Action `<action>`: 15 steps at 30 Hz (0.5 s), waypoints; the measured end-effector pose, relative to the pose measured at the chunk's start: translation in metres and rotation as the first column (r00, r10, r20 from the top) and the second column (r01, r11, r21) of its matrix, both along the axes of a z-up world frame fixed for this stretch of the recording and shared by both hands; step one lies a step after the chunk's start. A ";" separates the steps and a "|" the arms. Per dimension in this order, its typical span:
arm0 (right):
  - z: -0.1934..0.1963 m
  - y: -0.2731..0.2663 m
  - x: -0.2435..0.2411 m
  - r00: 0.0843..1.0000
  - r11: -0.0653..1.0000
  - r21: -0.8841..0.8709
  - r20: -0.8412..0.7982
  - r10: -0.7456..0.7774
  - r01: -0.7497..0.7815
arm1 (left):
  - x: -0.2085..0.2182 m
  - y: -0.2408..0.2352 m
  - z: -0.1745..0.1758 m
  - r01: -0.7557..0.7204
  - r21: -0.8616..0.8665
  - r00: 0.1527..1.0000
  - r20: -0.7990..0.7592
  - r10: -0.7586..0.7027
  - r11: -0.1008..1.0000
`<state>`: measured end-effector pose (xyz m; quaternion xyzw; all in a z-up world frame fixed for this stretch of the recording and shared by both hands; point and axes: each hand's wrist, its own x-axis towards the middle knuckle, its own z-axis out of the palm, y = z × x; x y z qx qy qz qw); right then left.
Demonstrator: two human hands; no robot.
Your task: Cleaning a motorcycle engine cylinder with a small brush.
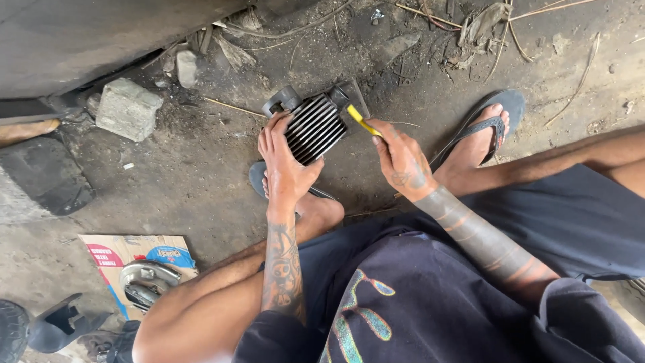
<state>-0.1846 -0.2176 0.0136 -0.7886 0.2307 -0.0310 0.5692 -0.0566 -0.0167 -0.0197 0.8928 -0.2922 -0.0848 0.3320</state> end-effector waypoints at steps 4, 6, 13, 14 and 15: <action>-0.007 0.006 0.014 0.999 0.991 -0.126 -0.004 0.054 -0.054 | 0.001 -0.002 0.001 0.008 0.000 1.000 0.008 -0.008 1.000; -0.014 0.007 0.023 0.998 0.985 -0.165 -0.001 0.058 -0.058 | 0.000 -0.003 0.002 0.009 0.002 1.000 0.012 -0.009 1.000; -0.004 0.004 0.026 0.995 0.972 -0.218 0.027 0.099 -0.091 | 0.001 0.000 -0.009 -0.018 0.020 1.000 -0.024 0.018 1.000; -0.001 0.003 0.025 0.996 0.971 -0.221 0.016 0.093 -0.087 | 0.001 -0.002 -0.011 -0.018 0.038 1.000 -0.005 0.019 0.999; -0.004 -0.001 0.034 0.995 0.970 -0.226 0.024 0.097 -0.089 | 0.002 -0.007 -0.007 -0.023 0.034 1.000 0.003 0.023 0.999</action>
